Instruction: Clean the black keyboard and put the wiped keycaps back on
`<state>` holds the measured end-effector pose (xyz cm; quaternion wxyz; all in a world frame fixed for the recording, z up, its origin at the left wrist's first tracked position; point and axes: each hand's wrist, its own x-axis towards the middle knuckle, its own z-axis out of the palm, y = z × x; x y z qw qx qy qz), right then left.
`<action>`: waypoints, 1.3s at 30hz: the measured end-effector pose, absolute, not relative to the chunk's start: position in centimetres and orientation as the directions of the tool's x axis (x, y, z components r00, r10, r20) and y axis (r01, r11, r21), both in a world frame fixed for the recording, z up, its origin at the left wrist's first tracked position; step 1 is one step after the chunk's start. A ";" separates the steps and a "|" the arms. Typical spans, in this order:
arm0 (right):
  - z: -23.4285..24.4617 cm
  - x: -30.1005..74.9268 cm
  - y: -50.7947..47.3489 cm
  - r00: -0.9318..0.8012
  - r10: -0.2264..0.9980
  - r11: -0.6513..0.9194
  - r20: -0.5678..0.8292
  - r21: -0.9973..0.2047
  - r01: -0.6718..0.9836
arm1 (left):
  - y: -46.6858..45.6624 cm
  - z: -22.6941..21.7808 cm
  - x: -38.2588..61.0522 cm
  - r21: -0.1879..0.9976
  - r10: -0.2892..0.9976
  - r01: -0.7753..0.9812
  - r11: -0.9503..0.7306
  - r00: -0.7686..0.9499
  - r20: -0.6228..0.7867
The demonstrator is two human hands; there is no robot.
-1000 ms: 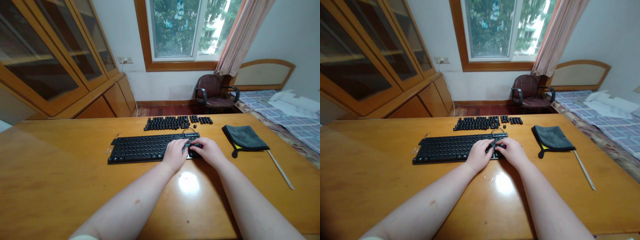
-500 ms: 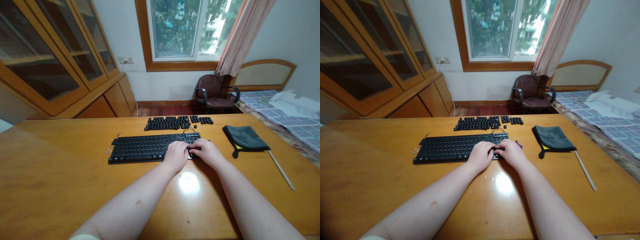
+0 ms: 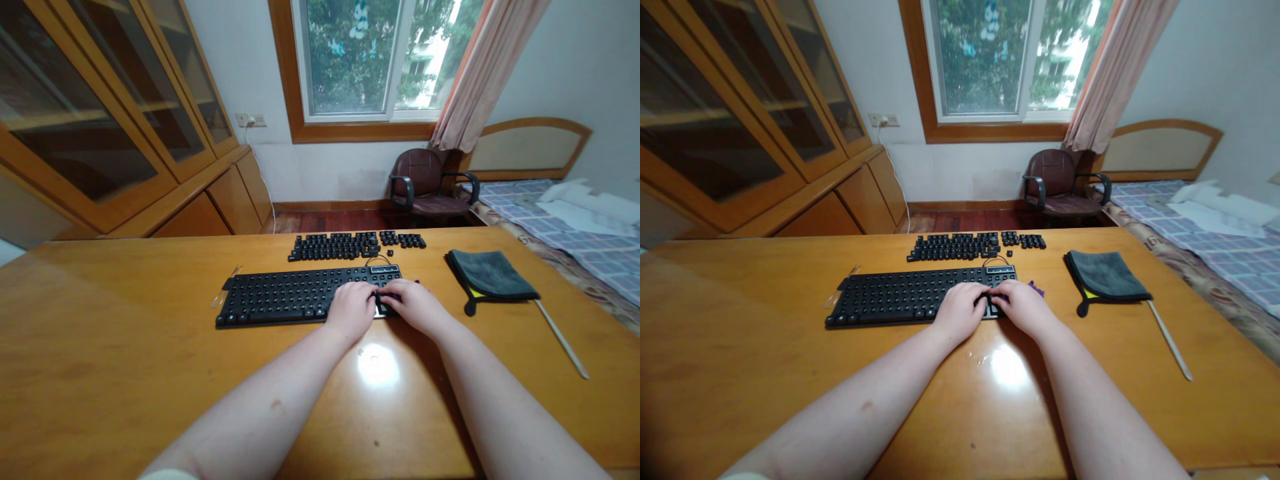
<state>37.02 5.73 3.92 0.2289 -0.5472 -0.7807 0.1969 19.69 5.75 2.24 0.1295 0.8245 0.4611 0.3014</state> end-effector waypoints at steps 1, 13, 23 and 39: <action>3.9 37.0 5.8 -0.293 0.946 0.318 0.137 -0.551 0.771 | 5.8 2.2 19.7 0.499 0.842 0.682 -0.535 0.385 0.378; 3.8 37.3 5.9 -0.306 0.943 0.323 0.134 -0.594 0.736 | 5.8 2.1 19.7 0.512 0.852 0.683 -0.521 0.381 0.358; 4.0 37.1 5.6 -0.305 0.941 0.334 0.146 -0.546 0.768 | 5.8 2.5 19.7 0.516 0.867 0.697 -0.498 0.392 0.307; 4.4 36.8 5.3 -0.279 0.953 0.300 0.118 -0.497 0.815 | 5.9 2.5 19.6 0.528 0.867 0.688 -0.498 0.392 0.306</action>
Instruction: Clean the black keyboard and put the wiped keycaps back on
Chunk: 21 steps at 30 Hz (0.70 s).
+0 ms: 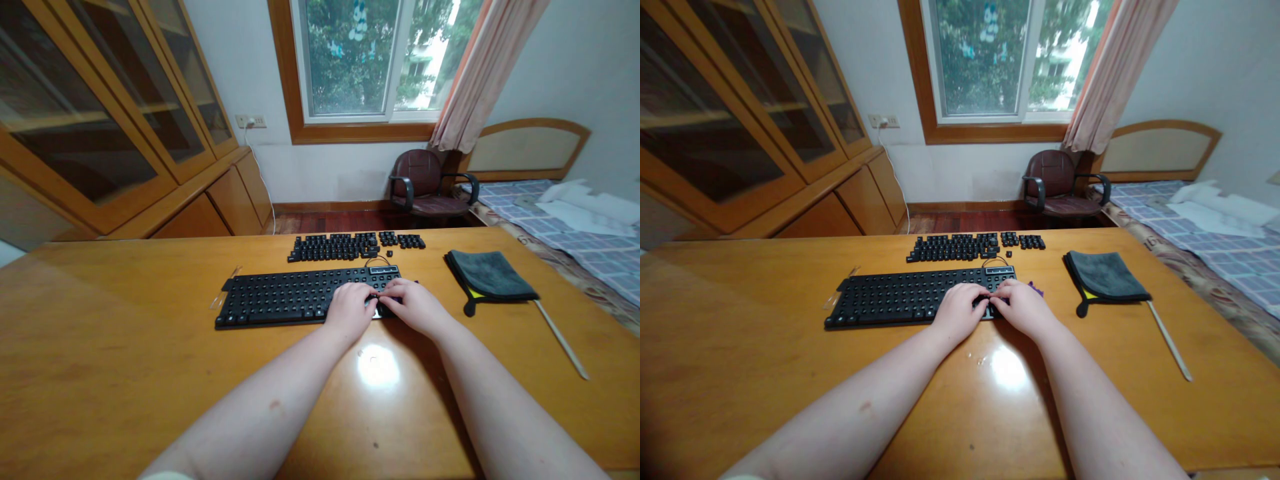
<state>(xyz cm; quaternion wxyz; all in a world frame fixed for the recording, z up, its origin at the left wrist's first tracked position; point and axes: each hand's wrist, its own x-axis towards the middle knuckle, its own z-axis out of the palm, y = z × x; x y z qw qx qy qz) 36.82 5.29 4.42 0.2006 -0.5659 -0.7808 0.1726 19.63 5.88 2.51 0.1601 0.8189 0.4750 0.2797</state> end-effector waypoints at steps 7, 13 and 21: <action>4.0 37.1 5.5 -0.230 0.963 0.268 0.138 -0.524 0.809 | 5.7 2.6 19.6 0.525 0.859 0.680 -0.512 0.408 0.309; 3.8 37.1 5.7 -0.223 0.968 0.251 0.117 -0.545 0.800 | 5.8 2.4 19.7 0.529 0.862 0.680 -0.507 0.402 0.309; 3.9 37.1 5.7 -0.215 0.972 0.231 0.098 -0.581 0.781 | 6.1 2.4 19.7 0.552 0.871 0.675 -0.490 0.399 0.285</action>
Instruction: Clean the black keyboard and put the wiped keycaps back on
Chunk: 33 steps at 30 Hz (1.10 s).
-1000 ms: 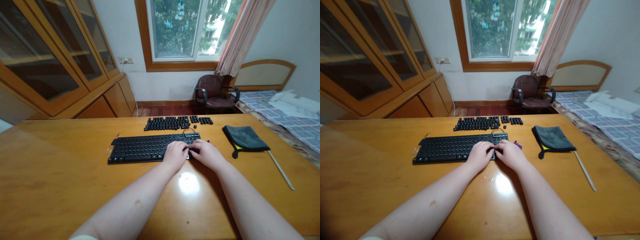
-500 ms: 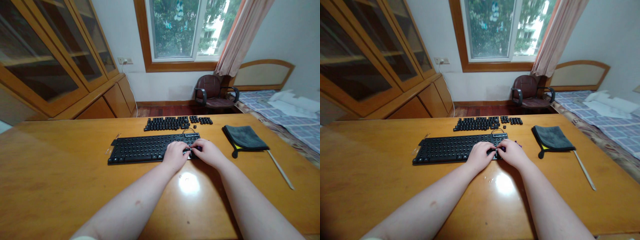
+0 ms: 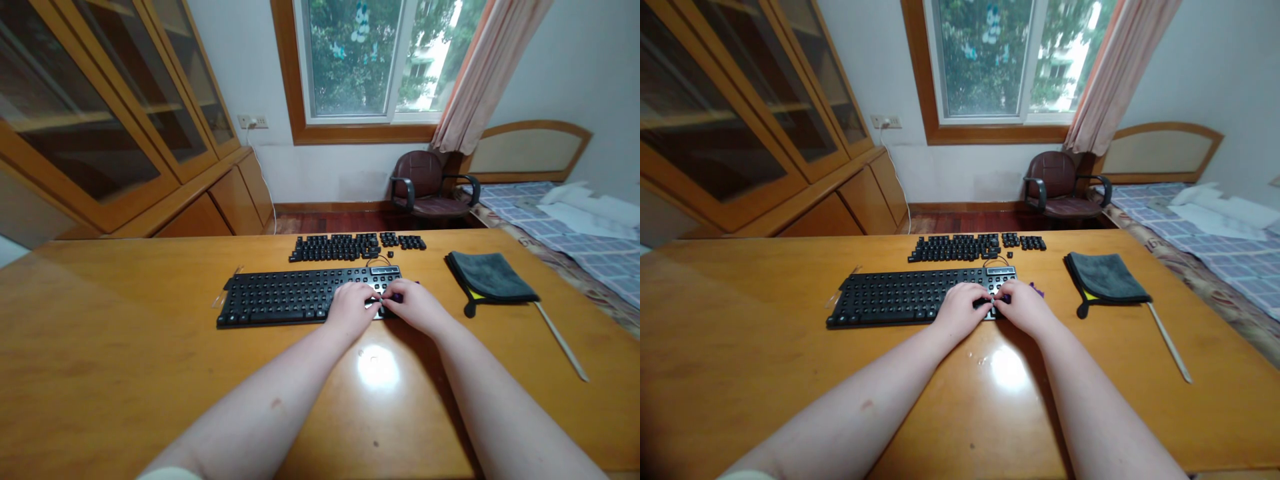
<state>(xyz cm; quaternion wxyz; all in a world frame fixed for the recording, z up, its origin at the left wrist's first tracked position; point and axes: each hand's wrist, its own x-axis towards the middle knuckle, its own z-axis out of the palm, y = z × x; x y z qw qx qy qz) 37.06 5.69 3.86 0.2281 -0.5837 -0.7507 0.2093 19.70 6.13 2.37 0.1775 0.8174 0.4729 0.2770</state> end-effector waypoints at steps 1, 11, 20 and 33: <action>3.9 37.0 5.7 -0.215 0.972 0.228 0.093 -0.585 0.778 | 6.2 2.4 19.7 0.554 0.872 0.673 -0.489 0.400 0.283; 4.1 37.0 5.8 -0.192 0.979 0.192 0.066 -0.606 0.772 | 6.2 2.5 19.7 0.550 0.872 0.677 -0.489 0.397 0.287; 4.1 36.9 5.8 -0.165 0.985 0.156 0.042 -0.609 0.778 | 6.2 2.5 19.7 0.541 0.863 0.672 -0.506 0.406 0.301; 4.3 36.7 5.8 -0.169 0.985 0.163 0.041 -0.552 0.818 | 6.0 2.2 19.8 0.506 0.861 0.697 -0.508 0.410 0.300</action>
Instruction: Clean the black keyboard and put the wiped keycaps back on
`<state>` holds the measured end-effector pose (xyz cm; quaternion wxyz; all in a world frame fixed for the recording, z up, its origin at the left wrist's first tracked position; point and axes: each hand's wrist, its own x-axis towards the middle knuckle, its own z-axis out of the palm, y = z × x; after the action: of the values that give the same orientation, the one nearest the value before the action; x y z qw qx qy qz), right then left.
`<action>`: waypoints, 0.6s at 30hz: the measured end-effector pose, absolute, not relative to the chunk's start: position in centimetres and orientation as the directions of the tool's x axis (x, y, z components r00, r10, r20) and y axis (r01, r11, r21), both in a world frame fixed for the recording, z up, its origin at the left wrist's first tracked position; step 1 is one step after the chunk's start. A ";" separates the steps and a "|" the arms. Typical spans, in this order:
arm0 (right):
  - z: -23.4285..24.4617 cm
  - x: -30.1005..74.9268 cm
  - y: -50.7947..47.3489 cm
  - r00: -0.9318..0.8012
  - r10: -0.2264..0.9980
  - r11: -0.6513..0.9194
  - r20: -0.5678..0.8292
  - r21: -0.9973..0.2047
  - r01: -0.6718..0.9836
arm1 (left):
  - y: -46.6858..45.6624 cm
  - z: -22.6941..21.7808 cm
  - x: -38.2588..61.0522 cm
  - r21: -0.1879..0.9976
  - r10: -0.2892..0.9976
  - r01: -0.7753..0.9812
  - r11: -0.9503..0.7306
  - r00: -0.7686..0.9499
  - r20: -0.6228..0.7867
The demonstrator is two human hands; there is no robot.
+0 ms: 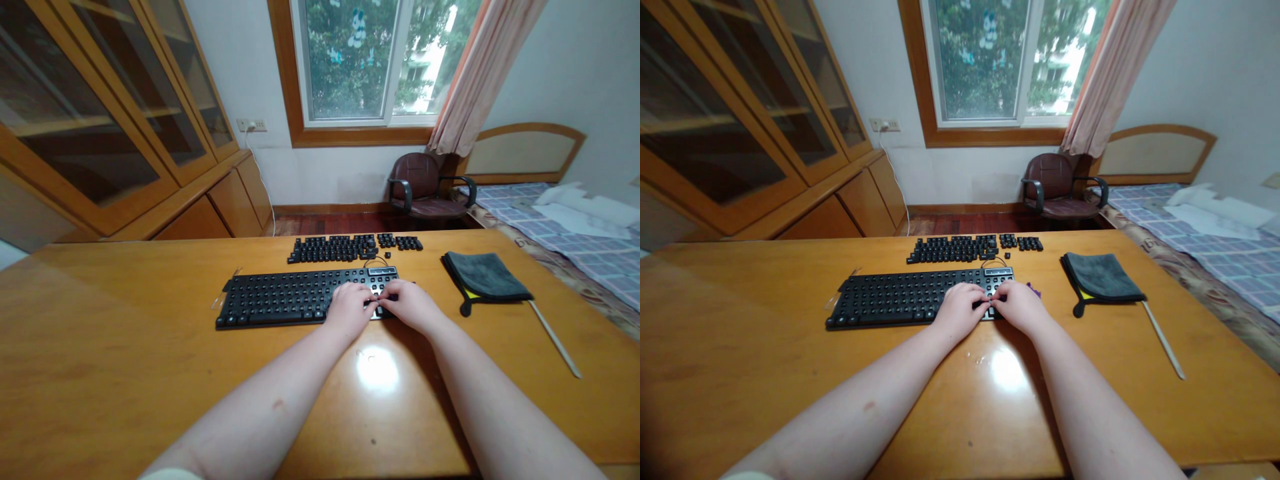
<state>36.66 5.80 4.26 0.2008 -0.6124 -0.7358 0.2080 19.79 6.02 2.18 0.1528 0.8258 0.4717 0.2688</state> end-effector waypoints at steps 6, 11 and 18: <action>4.2 36.8 5.6 -0.134 0.986 0.165 0.098 -0.586 0.793 | 5.6 2.5 19.7 0.498 0.850 0.690 -0.526 0.406 0.335; 3.6 37.9 6.5 0.163 0.944 0.072 0.288 -0.659 0.749 | 5.2 2.8 19.7 0.479 0.830 0.680 -0.555 0.413 0.375; 0.2 41.7 9.7 0.566 0.784 -0.169 0.255 -0.790 0.590 | 5.1 2.9 19.7 0.463 0.826 0.689 -0.557 0.405 0.391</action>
<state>41.73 9.73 0.23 0.4580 -0.7572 -0.4534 0.1060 19.69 5.06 2.89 0.1148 0.8303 0.4564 0.2986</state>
